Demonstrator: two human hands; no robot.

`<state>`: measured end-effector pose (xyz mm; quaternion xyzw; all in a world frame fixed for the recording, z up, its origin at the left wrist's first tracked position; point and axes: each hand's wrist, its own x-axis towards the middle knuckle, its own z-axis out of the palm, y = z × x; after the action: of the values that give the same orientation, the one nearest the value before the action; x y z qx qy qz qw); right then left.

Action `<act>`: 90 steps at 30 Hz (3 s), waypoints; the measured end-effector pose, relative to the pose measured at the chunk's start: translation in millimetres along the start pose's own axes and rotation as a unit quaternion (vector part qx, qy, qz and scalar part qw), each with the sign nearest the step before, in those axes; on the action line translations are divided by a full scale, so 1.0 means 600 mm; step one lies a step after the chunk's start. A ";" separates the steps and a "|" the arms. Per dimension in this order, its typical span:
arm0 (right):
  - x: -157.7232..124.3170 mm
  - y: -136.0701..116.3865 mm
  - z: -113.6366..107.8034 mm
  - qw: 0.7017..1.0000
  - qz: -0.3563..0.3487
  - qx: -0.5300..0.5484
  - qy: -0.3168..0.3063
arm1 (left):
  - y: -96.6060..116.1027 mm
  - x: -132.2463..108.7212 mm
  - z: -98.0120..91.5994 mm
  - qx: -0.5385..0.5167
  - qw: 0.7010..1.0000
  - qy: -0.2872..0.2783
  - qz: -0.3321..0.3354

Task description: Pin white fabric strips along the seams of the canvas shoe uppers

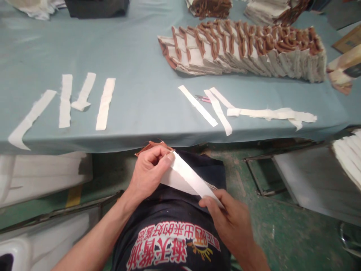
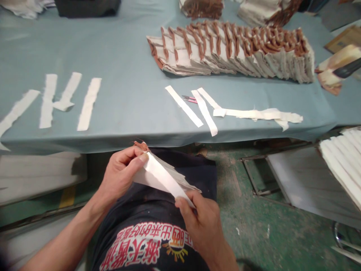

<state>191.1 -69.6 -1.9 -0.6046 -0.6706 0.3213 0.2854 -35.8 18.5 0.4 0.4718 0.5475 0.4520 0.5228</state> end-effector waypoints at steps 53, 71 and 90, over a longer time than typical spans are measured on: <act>0.218 -0.078 -0.036 0.930 -0.164 0.079 -0.318 | 0.075 -0.008 -0.037 0.129 0.953 -0.271 -0.034; 0.194 -0.097 -0.077 0.939 -0.154 -0.036 -0.305 | 0.092 -0.012 -0.031 0.185 0.931 -0.304 0.078; 0.198 -0.080 -0.055 0.897 -0.032 0.202 -0.392 | 0.046 -0.031 -0.044 0.200 0.901 -0.262 0.283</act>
<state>173.7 48.2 55.6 -0.3375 -0.6676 0.6517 0.1254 -60.9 4.0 31.7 0.8029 0.3131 0.3214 0.3924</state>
